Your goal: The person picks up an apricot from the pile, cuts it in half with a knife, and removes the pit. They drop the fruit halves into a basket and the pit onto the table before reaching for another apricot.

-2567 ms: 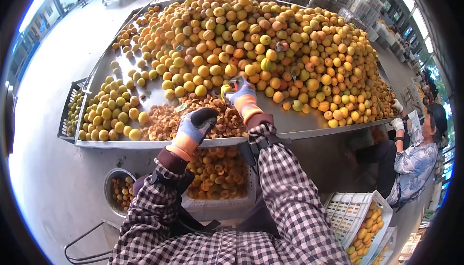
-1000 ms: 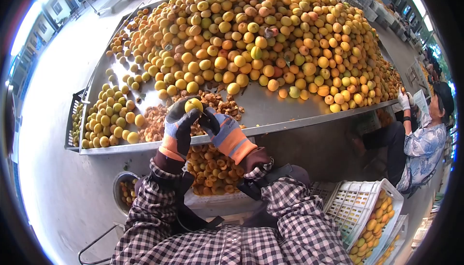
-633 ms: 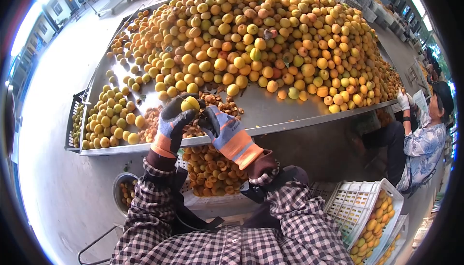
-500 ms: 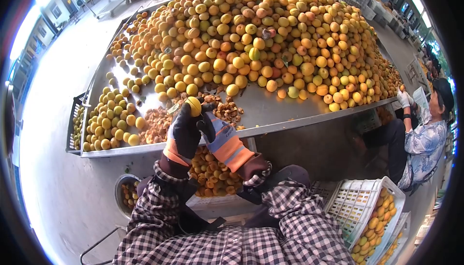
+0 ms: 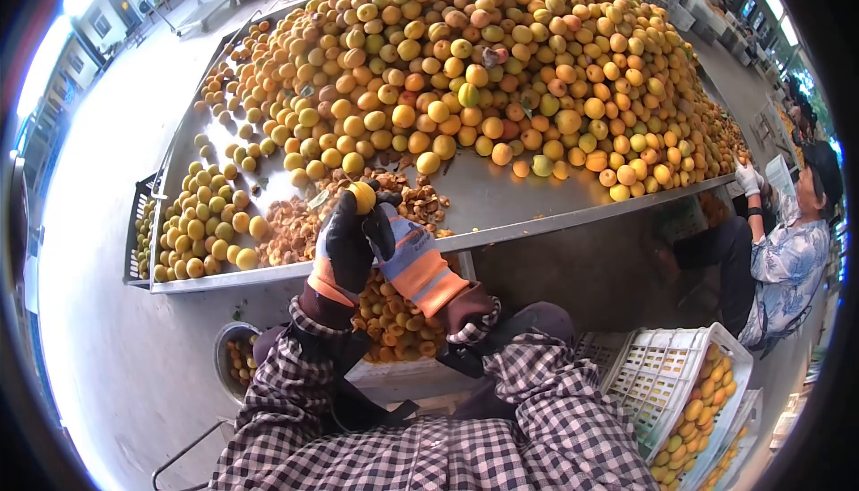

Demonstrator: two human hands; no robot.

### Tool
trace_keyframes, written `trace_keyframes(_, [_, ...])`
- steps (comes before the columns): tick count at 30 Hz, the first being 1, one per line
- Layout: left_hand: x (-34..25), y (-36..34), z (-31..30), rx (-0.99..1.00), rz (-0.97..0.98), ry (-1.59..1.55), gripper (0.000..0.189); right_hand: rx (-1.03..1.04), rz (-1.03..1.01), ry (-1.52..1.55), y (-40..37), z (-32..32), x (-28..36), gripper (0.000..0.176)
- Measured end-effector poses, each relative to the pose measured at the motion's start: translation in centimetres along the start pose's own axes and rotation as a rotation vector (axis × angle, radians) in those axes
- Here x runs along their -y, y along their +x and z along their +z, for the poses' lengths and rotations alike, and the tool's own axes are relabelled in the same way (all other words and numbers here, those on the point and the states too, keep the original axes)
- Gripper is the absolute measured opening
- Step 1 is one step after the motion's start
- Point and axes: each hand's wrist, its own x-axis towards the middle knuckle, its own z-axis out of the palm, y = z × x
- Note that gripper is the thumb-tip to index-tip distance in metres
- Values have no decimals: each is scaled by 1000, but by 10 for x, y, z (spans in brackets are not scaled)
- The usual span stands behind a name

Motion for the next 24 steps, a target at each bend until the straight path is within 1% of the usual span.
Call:
trace_keyframes(1, [-3,-1,4,5,-3,0,46,35,63,-47,0,0,-5,22])
trace_keyframes(2, [-9,-3,8,47,3,64,47,71,127,-93,-1,0,-10,22])
trace_keyframes(3, [-14,-3,9,90,11,128,48,68,127,-94,-1,-1,-14,22])
trace_keyframes(4, [-21,5,-1,138,59,380,47,65,69,-109,-1,-4,-16,22])
trace_keyframes(5, [-17,7,-3,140,56,379,47,64,10,-125,-1,-7,-17,21])
trace_keyframes(7, [-13,5,1,-13,310,527,45,63,10,-103,0,-7,-19,20])
trace_keyframes(8, [-10,5,9,-90,368,453,43,64,7,-77,1,-6,-18,19])
trace_keyframes(9, [-10,5,4,-94,367,454,43,66,8,-75,1,-6,-16,19])
trace_keyframes(11, [-11,5,-3,-17,212,497,42,95,65,-120,2,-8,-6,21])
trace_keyframes(12, [-6,7,-1,-28,228,463,48,91,68,-120,2,-5,-5,21])
trace_keyframes(13, [-4,7,1,-23,226,465,48,130,146,-202,3,0,-5,24])
trace_keyframes(14, [-2,8,2,-89,53,215,53,169,224,-284,3,5,-7,27])
trace_keyframes(15, [-1,8,2,-154,-120,-36,58,167,225,-283,0,9,-12,27])
trace_keyframes(16, [-2,8,0,-80,-107,65,65,148,155,-282,-1,14,-15,29])
trace_keyframes(17, [-5,9,-2,-81,-108,66,65,130,84,-280,-3,16,-18,32])
trace_keyframes(19, [-8,9,-5,-111,-61,236,63,173,123,-246,0,12,-22,33])
trace_keyframes(20, [-6,11,-6,-111,-59,234,63,213,162,-215,3,9,-20,35])
trace_keyframes(22, [3,16,-8,-264,77,277,56,194,163,-275,3,6,-14,38])
trace_keyframes(23, [3,17,-11,-263,75,277,56,176,167,-334,2,5,-11,42])
trace_keyframes(24, [1,17,-16,-184,156,379,51,177,169,-335,2,2,-7,42])
